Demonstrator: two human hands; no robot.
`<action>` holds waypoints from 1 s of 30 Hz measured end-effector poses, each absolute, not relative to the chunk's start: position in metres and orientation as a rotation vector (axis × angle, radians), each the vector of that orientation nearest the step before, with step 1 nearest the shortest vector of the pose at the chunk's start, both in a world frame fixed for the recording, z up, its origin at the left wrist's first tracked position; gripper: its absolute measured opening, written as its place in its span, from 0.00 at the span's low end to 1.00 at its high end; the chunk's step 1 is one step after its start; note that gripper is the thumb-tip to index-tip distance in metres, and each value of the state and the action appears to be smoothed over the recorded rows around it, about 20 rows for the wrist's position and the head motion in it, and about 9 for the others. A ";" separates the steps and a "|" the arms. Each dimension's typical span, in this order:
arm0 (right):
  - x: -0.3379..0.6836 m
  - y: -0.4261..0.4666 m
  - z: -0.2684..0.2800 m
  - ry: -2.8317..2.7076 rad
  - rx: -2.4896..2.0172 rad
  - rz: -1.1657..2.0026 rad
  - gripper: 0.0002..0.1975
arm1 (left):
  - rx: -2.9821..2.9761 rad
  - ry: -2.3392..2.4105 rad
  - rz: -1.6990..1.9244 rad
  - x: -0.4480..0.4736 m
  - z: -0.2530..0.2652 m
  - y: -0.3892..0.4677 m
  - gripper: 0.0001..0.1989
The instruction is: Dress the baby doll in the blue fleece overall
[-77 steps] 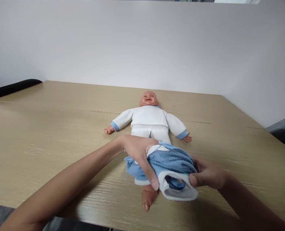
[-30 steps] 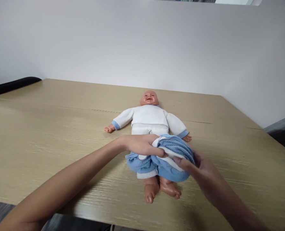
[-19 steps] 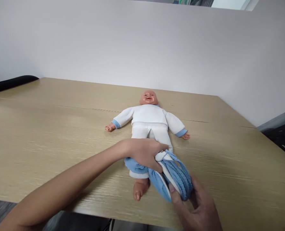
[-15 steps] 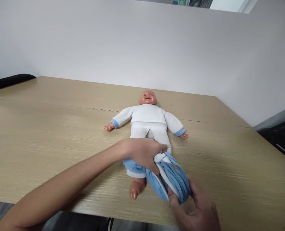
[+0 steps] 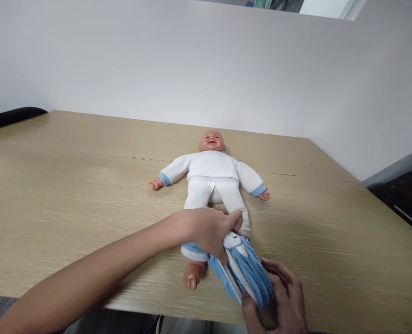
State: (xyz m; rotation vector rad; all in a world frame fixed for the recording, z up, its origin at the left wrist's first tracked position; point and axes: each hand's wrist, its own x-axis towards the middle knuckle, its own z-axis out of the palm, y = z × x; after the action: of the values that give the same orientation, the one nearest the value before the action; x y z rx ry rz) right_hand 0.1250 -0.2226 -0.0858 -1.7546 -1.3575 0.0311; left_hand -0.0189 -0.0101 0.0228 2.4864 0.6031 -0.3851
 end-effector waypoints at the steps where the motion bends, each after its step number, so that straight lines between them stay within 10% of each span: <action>1: 0.124 -0.223 -0.087 -1.329 -1.746 0.050 0.11 | 2.489 0.609 -0.385 -0.019 0.022 -0.011 0.43; 16: 0.145 -0.205 -0.084 -0.621 -1.366 1.210 0.23 | 2.121 0.370 -0.044 -0.021 0.018 0.004 0.33; 30: 0.181 -0.176 -0.081 -0.946 -1.362 0.874 0.19 | 1.948 0.446 0.085 -0.029 0.005 0.003 0.35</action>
State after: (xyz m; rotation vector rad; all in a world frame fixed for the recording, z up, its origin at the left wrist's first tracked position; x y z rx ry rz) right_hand 0.1811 -0.1763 -0.0810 -1.3623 -0.9458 0.8743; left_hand -0.0289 0.0029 0.0046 1.9482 0.4456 0.0846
